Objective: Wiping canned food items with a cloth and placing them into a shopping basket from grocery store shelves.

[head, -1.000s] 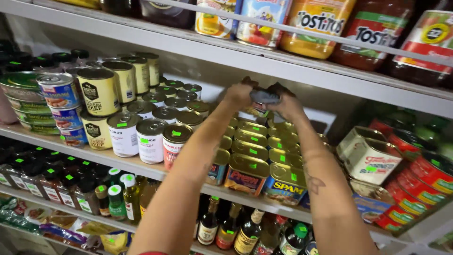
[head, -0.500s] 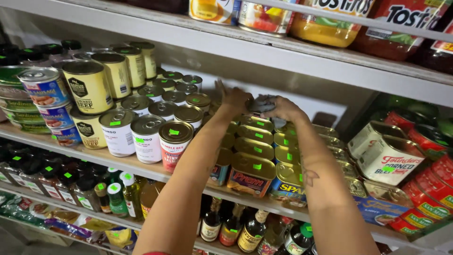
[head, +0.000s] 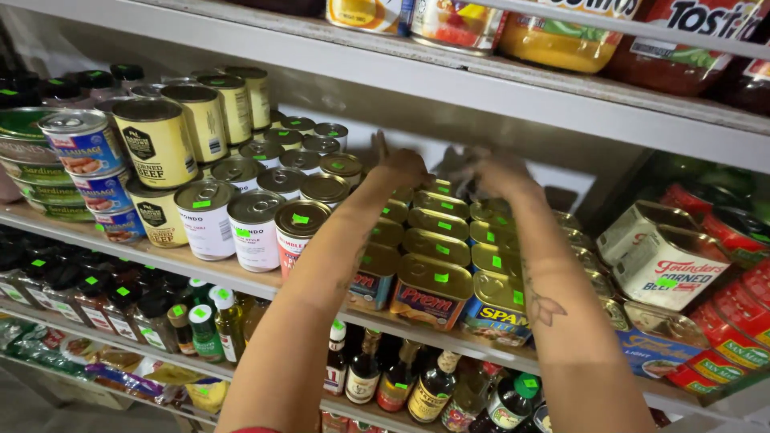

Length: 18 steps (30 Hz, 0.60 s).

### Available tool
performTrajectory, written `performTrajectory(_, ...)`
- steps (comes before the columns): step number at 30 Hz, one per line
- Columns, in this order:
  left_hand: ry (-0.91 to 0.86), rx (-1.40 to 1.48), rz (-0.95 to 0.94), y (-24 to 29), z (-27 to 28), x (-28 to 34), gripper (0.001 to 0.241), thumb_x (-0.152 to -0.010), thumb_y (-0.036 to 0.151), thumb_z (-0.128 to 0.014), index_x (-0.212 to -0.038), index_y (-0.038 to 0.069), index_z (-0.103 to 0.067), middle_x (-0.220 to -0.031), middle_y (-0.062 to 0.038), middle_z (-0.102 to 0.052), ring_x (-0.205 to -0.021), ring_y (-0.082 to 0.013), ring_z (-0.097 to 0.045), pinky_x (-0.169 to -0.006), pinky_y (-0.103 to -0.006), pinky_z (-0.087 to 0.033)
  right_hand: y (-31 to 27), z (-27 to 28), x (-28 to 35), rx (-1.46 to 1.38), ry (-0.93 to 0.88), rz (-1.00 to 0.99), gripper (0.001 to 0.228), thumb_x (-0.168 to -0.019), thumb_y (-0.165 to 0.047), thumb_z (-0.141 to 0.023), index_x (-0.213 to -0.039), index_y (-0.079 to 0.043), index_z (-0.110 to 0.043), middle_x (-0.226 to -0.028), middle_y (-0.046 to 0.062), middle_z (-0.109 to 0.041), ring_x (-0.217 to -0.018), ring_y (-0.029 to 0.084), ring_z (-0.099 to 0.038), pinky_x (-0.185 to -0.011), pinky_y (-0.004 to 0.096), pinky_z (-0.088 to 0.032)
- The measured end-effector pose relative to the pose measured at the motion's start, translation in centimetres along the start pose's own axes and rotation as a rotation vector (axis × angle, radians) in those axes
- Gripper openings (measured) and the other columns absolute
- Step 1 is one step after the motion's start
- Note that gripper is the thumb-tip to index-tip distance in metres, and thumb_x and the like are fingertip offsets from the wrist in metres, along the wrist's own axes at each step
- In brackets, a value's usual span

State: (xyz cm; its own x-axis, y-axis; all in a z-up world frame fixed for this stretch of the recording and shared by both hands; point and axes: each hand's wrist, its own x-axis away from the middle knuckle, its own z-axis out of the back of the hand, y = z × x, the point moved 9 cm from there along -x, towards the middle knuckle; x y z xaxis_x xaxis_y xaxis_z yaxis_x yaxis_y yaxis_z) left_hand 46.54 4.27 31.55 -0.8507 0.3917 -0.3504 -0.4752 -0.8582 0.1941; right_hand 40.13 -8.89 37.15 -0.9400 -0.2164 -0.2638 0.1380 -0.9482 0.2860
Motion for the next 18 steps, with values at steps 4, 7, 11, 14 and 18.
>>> performTrajectory(4,-0.046,-0.174,0.044,-3.7,-5.9,-5.8,0.073,-0.092,0.076,-0.033,-0.087,0.019,-0.078,-0.096,-0.008,-0.077,-0.111,-0.0298,-0.068,-0.113,-0.0779,0.013,-0.9,-1.1,0.3,-0.054,-0.191,-0.007,0.047,-0.090,-0.016,-0.058,-0.131,-0.037,-0.070,-0.146,0.023,-0.053,-0.126,0.051,-0.059,-0.104,0.060,-0.051)
performTrajectory(7,-0.049,-0.153,0.049,-1.7,-2.8,-1.7,0.084,-0.092,0.078,-0.026,-0.102,0.012,-0.077,-0.109,-0.013,-0.075,-0.117,-0.0315,-0.066,-0.116,-0.0762,-0.001,0.0,-3.5,-1.4,-0.070,-0.244,-0.029,0.050,-0.092,-0.017,-0.054,-0.135,-0.040,-0.066,-0.147,0.022,-0.052,-0.129,0.051,-0.058,-0.106,0.060,-0.049)
performTrajectory(11,0.115,-0.263,-0.017,-2.2,-5.3,-2.8,0.079,-0.100,0.069,-0.025,-0.101,0.011,-0.079,-0.096,-0.010,-0.075,-0.107,-0.0279,-0.069,-0.111,-0.0833,0.001,0.8,-5.0,-1.7,-0.115,-0.249,-0.068,0.060,-0.094,-0.019,-0.050,-0.150,-0.040,-0.051,-0.146,0.022,-0.051,-0.130,0.052,-0.055,-0.108,0.061,-0.047)
performTrajectory(14,-0.295,-0.270,0.029,-1.0,-5.7,-1.7,0.079,-0.103,0.061,-0.010,-0.091,0.019,-0.076,-0.099,0.008,-0.074,-0.151,-0.0276,-0.033,-0.107,-0.0877,0.013,1.6,-4.8,-1.3,-0.153,-0.223,-0.058,0.065,-0.093,-0.008,-0.036,-0.154,-0.027,-0.049,-0.147,0.028,-0.053,-0.133,0.051,-0.053,-0.110,0.061,-0.045)
performTrajectory(18,0.030,-0.337,-0.169,0.1,-6.6,-1.2,0.073,-0.096,0.076,-0.019,-0.159,0.039,-0.019,-0.165,0.012,-0.027,-0.150,-0.0378,-0.026,-0.111,-0.0727,-0.025,5.8,-4.6,0.0,-0.165,0.110,-0.137,0.040,-0.099,-0.024,-0.052,-0.119,0.005,-0.070,-0.090,0.028,-0.073,-0.070,0.048,-0.070,-0.058,0.057,-0.053)
